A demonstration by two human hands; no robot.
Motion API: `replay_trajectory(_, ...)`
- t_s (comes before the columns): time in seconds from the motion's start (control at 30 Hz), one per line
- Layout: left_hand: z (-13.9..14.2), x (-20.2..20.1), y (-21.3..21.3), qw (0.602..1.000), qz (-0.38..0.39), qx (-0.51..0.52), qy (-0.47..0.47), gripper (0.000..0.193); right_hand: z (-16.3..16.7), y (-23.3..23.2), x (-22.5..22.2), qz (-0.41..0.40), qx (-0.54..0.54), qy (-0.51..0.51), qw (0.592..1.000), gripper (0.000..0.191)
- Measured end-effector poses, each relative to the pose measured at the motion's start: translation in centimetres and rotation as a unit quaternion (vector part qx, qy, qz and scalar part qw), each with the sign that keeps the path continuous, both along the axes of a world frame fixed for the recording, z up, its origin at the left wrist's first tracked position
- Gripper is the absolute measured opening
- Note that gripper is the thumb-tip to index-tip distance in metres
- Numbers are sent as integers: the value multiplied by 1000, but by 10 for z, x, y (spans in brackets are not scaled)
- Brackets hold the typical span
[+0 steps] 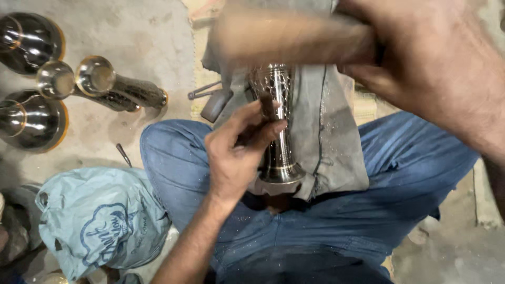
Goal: The person sits on the floor and uses a hammer and chisel to engrave a decorative pattern onto a metal vase. They repeatedly strike the chisel to create a textured design on the vase's surface.
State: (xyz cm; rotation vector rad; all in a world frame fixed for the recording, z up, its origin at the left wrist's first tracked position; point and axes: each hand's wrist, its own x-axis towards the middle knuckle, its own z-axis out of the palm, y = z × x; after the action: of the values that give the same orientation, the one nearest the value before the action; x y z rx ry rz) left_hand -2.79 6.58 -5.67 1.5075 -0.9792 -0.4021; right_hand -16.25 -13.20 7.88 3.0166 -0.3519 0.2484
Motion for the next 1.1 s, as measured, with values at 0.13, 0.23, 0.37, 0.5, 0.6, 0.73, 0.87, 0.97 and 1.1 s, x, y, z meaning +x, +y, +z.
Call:
replay_trajectory(0.13, 11, 21, -6, 989, -121, 53, -65, 28, -22, -1, -28, -46, 54, -54, 996, 37)
replay_trajectory(0.23, 16, 30, -12, 978, -184, 24, -91, 37, -50, 3, -48, -51, 81, -102, 990, 39)
replay_trajectory(0.37, 18, 39, -24, 953, -261, 54, -145, 37, -88, 13, -70, -123, 193, -204, 952, 29)
replay_trajectory(0.5, 18, 43, -26, 940, -298, 62, -156, 37, -111, 24, -78, -202, 247, -231, 919, 21)
replay_trajectory(0.6, 16, 43, -21, 941, -293, 57, -159, 36, -108, 25, -77, -148, 172, -231, 946, 23)
replay_trajectory(0.73, 12, 40, -18, 949, -261, 13, -178, 34, -88, 14, -72, -116, 103, -192, 969, 32)
replay_trajectory(0.87, 11, 30, -7, 981, -173, 53, -71, 31, -61, 2, -55, -39, 104, -101, 989, 41)
replay_trajectory(0.97, 11, 20, -1, 992, -98, 78, -23, 29, -42, -6, -29, -40, 35, -32, 998, 25)
replay_trajectory(1.1, 7, 5, 6, 1000, -30, 7, 1, 28, -22, -12, -6, -14, 57, -1, 998, 37)
